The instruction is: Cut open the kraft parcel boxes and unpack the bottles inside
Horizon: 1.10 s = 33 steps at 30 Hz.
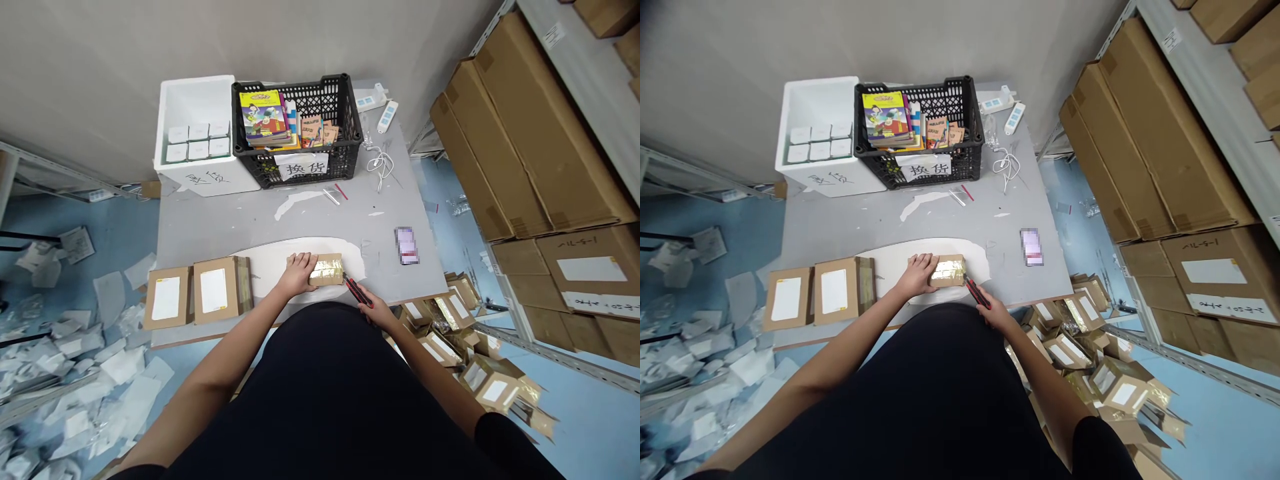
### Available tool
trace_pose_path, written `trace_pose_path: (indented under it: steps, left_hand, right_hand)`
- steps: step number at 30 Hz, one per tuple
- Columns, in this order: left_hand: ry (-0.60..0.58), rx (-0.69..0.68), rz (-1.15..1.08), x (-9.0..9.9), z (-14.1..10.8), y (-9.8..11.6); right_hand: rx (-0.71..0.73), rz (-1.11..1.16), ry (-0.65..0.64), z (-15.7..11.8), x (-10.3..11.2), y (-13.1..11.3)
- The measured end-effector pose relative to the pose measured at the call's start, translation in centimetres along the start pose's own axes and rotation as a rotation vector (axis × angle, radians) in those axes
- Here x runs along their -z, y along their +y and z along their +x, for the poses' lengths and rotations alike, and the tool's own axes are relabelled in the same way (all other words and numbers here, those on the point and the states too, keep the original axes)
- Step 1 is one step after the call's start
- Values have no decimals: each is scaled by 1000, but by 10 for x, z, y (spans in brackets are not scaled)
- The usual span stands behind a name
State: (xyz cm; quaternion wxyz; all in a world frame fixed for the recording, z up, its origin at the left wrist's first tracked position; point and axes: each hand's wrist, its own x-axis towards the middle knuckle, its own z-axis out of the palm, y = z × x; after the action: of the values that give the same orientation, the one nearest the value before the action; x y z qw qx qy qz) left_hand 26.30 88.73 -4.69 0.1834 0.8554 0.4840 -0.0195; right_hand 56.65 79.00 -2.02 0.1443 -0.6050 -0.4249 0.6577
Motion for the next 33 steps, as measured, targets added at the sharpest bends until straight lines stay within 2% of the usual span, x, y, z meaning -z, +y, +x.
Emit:
trace_pose_path:
  steps: [2, 6, 11, 15, 18, 22, 25, 29, 33]
  left_hand:
    - [6, -3, 8, 0, 0, 0]
    - [12, 10, 12, 2, 1, 2]
    - [31, 69, -4, 7, 2, 7]
    - [73, 186, 2, 6, -1, 20]
    - [104, 323, 4, 4, -1, 32]
    - [96, 453, -46, 5, -2, 40]
    - [84, 511, -159, 6, -5, 38]
    - [123, 529, -341, 0, -15, 42]
    - [108, 550, -480, -4, -33, 49]
  right_hand:
    - [18, 29, 7, -1, -2, 4]
    - [158, 28, 90, -4, -8, 15]
    - [38, 85, 250, -9, -12, 17]
    - [38, 300, 356, 1, -14, 9]
    - [67, 478, 320, 23, -24, 1]
    - [145, 633, 243, 63, -40, -22]
    - [226, 647, 231, 90, -46, -49]
    - [369, 510, 222, 116, -49, -89]
    - [447, 361, 120, 132, -48, -122]
